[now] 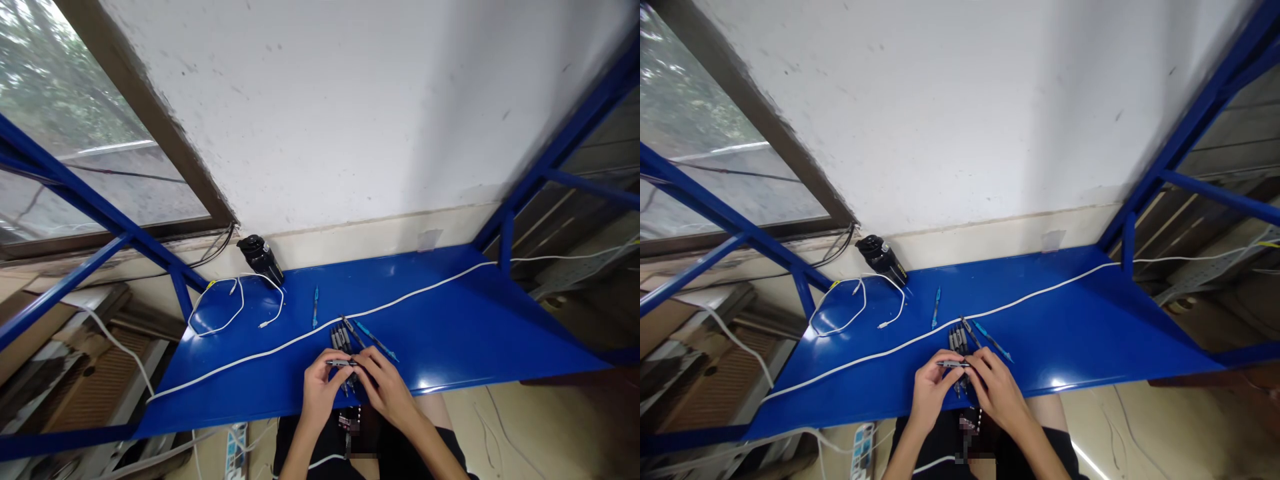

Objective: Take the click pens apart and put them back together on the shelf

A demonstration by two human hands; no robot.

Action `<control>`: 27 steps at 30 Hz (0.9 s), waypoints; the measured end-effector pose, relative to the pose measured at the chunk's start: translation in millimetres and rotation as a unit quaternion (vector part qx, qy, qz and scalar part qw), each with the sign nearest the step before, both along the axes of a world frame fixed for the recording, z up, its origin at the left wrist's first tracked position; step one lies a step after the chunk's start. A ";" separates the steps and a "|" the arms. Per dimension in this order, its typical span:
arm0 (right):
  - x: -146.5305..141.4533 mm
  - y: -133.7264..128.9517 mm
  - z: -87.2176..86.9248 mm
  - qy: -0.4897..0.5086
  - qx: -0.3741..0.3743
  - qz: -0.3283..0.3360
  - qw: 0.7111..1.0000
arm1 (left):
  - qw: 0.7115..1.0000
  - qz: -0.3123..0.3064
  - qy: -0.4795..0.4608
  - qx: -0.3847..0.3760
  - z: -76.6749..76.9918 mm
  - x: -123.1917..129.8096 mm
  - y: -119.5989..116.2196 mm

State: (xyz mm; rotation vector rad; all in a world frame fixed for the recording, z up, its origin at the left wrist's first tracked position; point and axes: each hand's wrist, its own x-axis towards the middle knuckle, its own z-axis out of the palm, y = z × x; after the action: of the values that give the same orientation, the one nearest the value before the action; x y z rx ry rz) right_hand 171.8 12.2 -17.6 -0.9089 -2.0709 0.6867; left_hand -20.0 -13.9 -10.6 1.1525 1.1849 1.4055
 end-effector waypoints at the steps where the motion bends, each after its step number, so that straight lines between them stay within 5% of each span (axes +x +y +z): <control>1: 0.2 -0.5 -1.0 0.002 -0.005 -0.003 1.000 | 1.000 0.000 0.003 0.000 0.7 0.2 0.1; 7: 0.3 -1.5 -9.3 0.028 0.004 -0.016 0.999 | 1.000 0.003 0.004 -0.010 0.7 1.0 0.0; 15: -0.1 0.3 4.4 0.013 -0.013 0.025 1.000 | 1.000 0.005 0.008 -0.014 2.6 1.3 0.0; 27: 0.7 -0.1 2.8 0.015 -0.051 0.020 0.998 | 1.000 0.004 0.022 -0.012 3.8 1.0 1.1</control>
State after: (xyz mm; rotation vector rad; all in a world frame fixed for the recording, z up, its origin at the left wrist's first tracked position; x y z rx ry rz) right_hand 172.5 12.1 -14.8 -0.9105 -2.0487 0.8285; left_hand -19.0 -12.9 -6.9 1.1685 1.2356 1.3742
